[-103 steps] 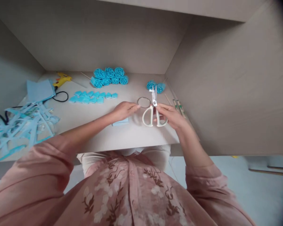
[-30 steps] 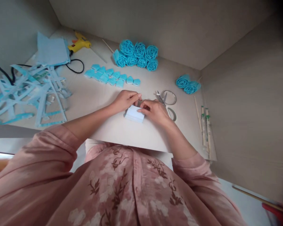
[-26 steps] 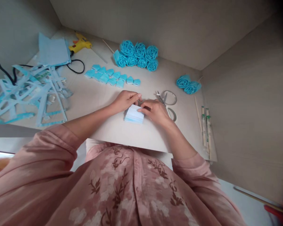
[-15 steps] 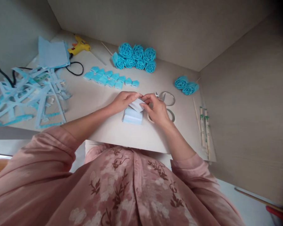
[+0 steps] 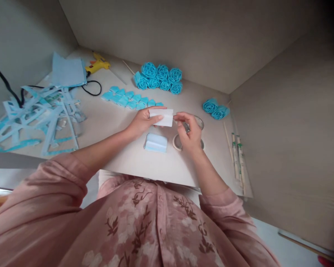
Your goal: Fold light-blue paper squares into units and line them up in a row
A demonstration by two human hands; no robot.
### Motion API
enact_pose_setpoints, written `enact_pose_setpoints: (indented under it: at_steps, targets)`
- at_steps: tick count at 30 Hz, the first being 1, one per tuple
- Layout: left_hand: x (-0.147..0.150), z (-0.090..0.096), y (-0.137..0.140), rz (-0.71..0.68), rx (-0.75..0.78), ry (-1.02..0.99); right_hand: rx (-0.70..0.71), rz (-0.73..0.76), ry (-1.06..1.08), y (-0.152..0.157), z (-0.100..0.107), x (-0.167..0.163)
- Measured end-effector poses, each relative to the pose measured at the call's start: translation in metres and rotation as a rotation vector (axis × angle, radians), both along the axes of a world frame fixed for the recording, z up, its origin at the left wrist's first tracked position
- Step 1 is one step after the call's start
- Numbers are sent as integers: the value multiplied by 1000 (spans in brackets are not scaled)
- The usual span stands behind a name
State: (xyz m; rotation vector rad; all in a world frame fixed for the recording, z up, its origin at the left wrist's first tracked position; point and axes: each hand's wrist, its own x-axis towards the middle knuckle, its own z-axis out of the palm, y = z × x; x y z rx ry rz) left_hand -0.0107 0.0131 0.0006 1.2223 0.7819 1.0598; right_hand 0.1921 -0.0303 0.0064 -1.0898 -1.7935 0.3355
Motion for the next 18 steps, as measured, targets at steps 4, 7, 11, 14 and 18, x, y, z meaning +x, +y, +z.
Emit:
enact_pose_setpoints:
  at_steps: [4,7,11,14,18]
  targets:
    - [1,0,1,13,-37,-84,78,64,-123,4,0,1]
    - [2,-1,0,-3,-53,-116,107,92,-171,6,0,0]
    - [4,-2,-3,-37,-67,-104,85,60,-178,7,-1,-1]
    - [5,-1,-4,-68,-64,-93,47,45,-122,6,0,-3]
    - [6,0,-6,-75,-56,-89,-34,33,-51,3,2,-4]
